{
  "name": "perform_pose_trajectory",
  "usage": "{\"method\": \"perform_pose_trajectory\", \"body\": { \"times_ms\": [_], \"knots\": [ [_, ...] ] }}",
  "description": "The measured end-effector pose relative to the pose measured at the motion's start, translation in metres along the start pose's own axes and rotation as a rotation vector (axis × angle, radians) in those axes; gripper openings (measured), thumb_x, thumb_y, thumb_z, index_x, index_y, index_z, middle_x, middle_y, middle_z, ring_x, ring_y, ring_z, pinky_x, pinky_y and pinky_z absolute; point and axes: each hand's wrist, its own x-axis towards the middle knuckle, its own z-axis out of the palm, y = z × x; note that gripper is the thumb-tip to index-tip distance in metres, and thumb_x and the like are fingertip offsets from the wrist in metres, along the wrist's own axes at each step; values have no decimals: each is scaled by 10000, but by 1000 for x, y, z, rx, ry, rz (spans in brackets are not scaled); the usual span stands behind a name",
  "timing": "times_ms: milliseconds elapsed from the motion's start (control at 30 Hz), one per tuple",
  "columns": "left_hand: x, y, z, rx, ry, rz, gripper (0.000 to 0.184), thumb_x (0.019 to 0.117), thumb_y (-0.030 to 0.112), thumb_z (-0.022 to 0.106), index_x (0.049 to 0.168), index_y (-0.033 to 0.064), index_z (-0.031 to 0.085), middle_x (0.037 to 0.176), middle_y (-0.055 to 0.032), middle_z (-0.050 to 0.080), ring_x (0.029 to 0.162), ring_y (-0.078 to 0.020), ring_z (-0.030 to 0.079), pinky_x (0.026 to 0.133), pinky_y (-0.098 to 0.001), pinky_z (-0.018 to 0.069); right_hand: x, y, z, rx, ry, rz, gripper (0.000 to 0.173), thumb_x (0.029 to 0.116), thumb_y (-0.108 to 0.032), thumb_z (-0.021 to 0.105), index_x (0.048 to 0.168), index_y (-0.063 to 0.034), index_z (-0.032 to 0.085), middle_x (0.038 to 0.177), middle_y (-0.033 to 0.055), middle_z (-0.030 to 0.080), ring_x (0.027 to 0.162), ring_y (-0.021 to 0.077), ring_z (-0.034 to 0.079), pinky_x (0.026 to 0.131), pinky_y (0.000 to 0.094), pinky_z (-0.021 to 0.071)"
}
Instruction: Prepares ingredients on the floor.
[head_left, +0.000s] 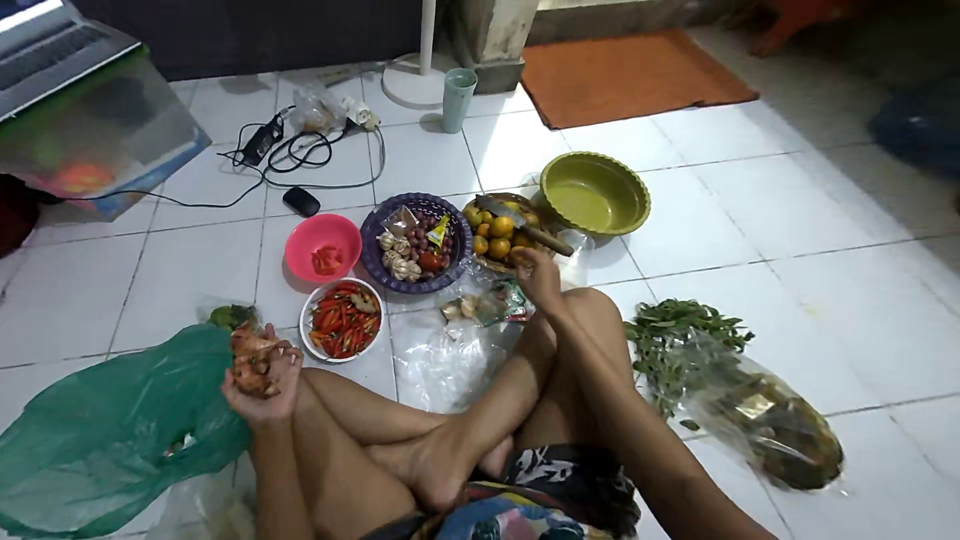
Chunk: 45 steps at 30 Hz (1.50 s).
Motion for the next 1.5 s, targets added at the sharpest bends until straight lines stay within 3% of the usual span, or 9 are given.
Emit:
{"method": "perform_pose_trajectory", "body": {
  "times_ms": [67,200,333,467,567,667,867,1100,1500],
  "knots": [
    [2,0,2,16,24,-21,712,985,662,83,1281,171,505,1266,-101,641,1021,-249,679,761,-415,589,28,17,-9,-120,27,59,370,986,-41,564,1342,52,606,1370,320,575,1331,510,497,1107,636,385],
    [11,-4,2,-53,-16,-120,782,959,673,145,1299,76,518,1141,-173,649,785,-218,652,626,-315,558,67,40,-14,-351,-92,67,492,997,-112,585,1471,1,512,1453,328,504,1397,531,409,1122,694,302],
    [16,-6,0,-25,-67,-169,793,978,604,145,1182,-10,605,777,-76,635,629,-148,614,593,-266,545,79,39,-20,-428,-156,48,490,973,-17,588,1448,60,496,1403,389,497,1320,562,472,1091,699,330],
    [2,-5,10,149,96,-166,587,1048,496,166,1023,92,592,776,-48,645,623,-115,637,568,-238,561,80,36,-29,-274,-217,189,545,959,-26,620,1476,38,461,1525,391,344,1265,565,522,1030,644,463],
    [-8,-12,26,320,221,-167,474,1077,418,232,883,152,573,693,-5,624,610,-101,642,574,-257,572,53,39,-39,-26,2,210,462,1030,-127,534,1433,92,480,1438,365,477,1293,502,528,1073,603,433],
    [-26,-26,51,497,265,-158,388,1102,344,257,950,139,549,718,4,612,620,-90,631,570,-248,562,-7,34,-46,234,117,175,508,1042,-225,594,1402,113,475,1145,319,634,947,361,649,861,503,535],
    [-58,-84,92,610,0,-437,459,1127,300,183,1049,100,589,763,15,659,658,-67,646,646,-210,559,-116,-21,-31,489,-205,301,258,1036,-185,603,1116,58,636,691,-8,544,543,20,496,543,213,463],
    [-94,-126,134,744,-237,-380,374,1116,140,249,1180,-43,569,977,-29,703,893,-83,697,852,-280,588,-133,-86,-19,851,-265,364,120,1063,-90,500,998,-16,568,629,-60,545,507,15,532,521,175,489],
    [-106,-117,140,956,-364,-38,287,1008,-21,471,1255,-155,528,1105,-80,683,1003,-28,662,938,-240,550,-136,-116,-20,1193,-414,426,156,1064,-39,450,1119,18,584,1026,75,763,855,164,764,786,325,649]
  ]
}}
